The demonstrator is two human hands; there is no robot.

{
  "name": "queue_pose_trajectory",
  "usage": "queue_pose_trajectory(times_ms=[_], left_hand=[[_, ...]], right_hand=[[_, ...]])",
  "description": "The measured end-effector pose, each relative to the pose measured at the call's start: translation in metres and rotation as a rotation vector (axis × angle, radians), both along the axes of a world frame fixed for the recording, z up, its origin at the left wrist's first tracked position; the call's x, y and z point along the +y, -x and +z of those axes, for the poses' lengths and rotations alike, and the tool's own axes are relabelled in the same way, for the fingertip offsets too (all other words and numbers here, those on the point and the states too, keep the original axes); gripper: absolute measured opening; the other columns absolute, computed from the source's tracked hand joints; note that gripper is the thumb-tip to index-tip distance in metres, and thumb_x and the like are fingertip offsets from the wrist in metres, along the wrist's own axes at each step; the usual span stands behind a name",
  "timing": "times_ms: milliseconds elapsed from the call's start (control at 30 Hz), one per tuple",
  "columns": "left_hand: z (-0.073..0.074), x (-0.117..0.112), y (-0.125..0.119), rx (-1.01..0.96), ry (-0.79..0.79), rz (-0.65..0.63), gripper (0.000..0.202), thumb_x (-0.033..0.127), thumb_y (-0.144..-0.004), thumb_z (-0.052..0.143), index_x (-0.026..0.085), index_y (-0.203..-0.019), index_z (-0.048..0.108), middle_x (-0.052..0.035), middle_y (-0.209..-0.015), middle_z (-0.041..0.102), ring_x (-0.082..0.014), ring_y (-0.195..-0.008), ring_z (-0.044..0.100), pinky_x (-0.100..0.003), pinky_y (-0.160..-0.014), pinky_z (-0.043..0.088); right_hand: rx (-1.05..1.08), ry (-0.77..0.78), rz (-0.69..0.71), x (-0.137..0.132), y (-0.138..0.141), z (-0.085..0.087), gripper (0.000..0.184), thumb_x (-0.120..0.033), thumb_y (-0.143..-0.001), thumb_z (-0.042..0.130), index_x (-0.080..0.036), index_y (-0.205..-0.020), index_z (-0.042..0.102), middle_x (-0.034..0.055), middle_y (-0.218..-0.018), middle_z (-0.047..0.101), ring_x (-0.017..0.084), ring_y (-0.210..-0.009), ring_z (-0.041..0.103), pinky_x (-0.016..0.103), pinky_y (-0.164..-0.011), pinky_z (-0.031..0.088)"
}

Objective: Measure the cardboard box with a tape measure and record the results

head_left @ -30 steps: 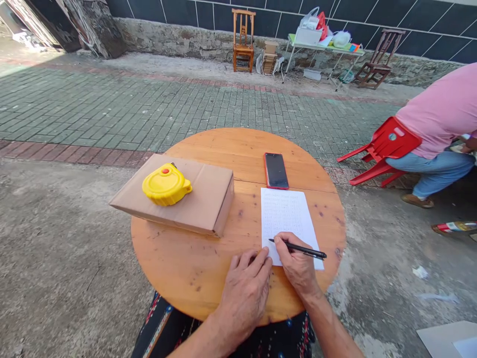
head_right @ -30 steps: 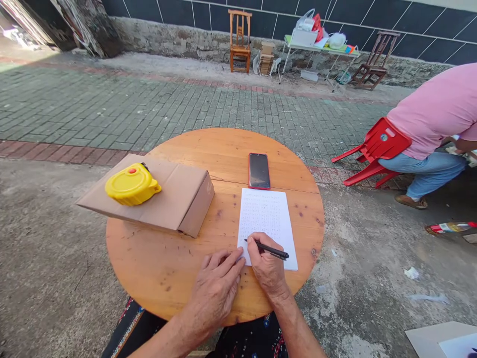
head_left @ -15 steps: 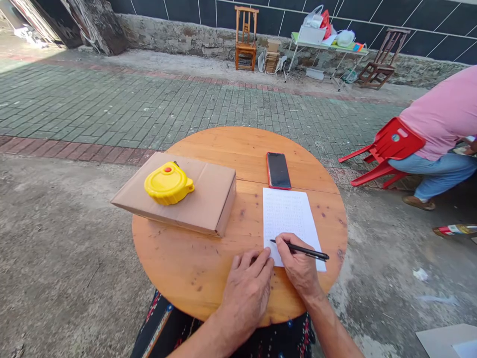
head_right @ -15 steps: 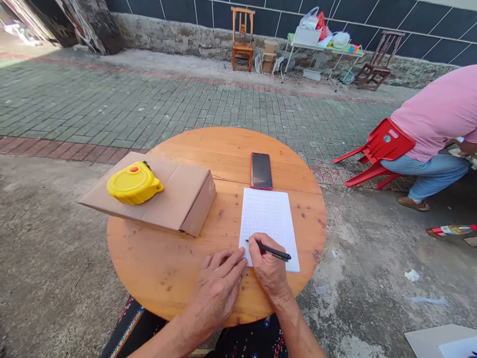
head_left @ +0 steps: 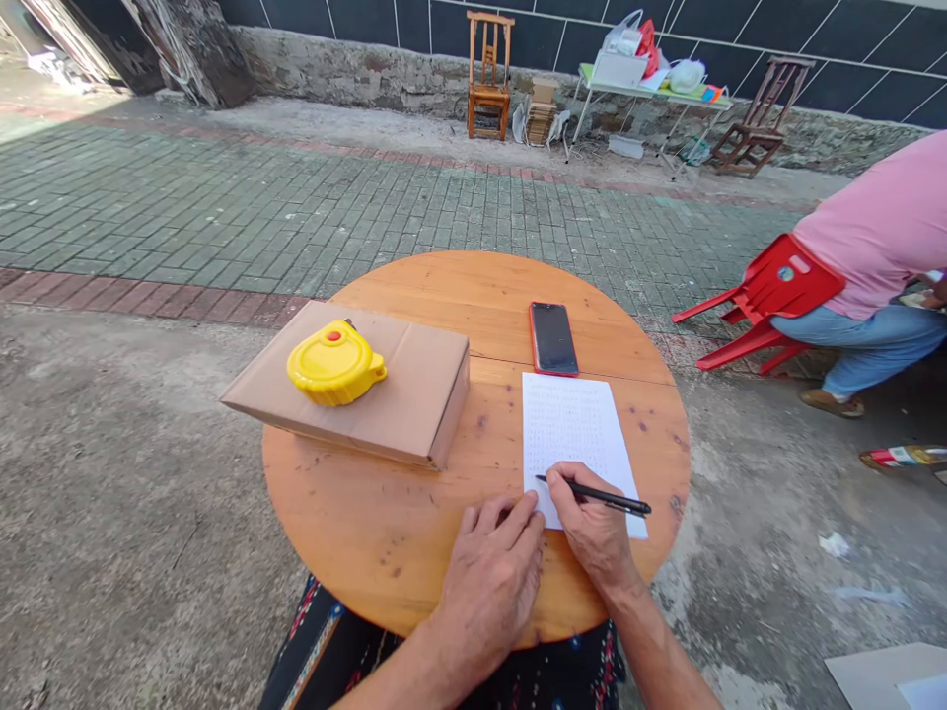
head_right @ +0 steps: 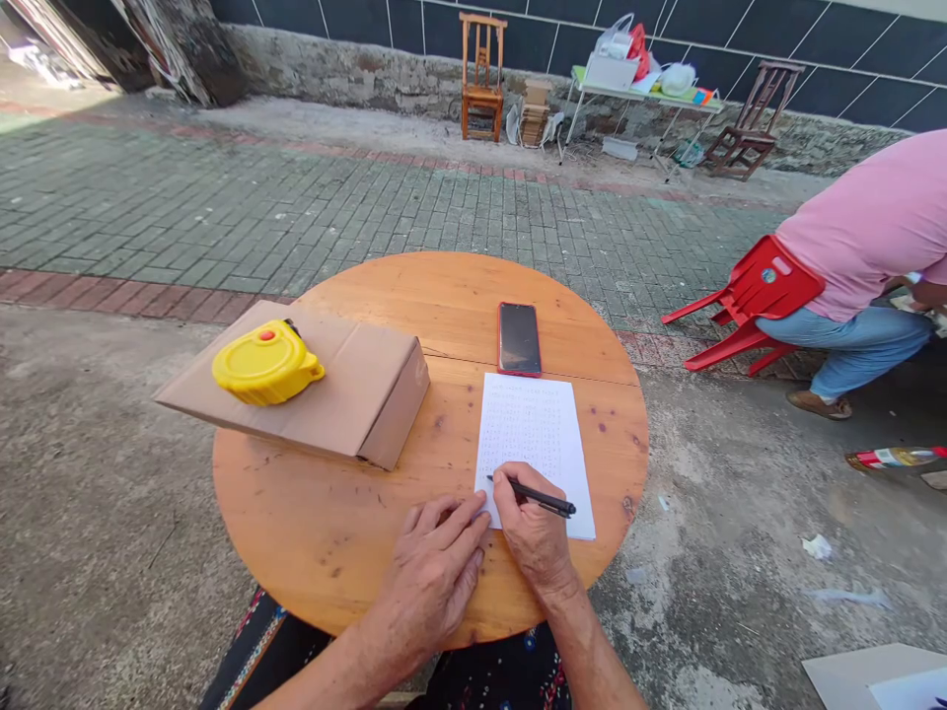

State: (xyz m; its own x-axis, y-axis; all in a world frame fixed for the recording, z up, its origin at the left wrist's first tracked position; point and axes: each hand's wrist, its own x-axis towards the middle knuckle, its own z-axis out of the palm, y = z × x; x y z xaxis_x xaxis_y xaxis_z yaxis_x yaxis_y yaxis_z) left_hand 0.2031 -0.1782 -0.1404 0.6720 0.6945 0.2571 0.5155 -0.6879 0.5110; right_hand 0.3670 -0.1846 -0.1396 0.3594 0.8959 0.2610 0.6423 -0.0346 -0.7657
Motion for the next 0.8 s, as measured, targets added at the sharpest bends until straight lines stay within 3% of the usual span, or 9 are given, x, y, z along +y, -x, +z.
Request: queue_pose_trajectory(times_ms=[800], left_hand=[[0.0047,0.0011,0.0012,0.016,-0.011,-0.002,0.032,0.017,-0.092,0.051,0.017,-0.12,0.066,-0.0075,-0.134,0.065,-0.0263,-0.109,0.056,-0.044,-0.088,0.05]], right_hand=[[0.001,0.01,-0.015,-0.0004,-0.001,-0.0033,0.023,-0.029,-0.093,0.053,-0.021,-0.072,0.061,-0.0035,-0.061,0.06,0.013,-0.055,0.053,0.023,-0.056,0.043]])
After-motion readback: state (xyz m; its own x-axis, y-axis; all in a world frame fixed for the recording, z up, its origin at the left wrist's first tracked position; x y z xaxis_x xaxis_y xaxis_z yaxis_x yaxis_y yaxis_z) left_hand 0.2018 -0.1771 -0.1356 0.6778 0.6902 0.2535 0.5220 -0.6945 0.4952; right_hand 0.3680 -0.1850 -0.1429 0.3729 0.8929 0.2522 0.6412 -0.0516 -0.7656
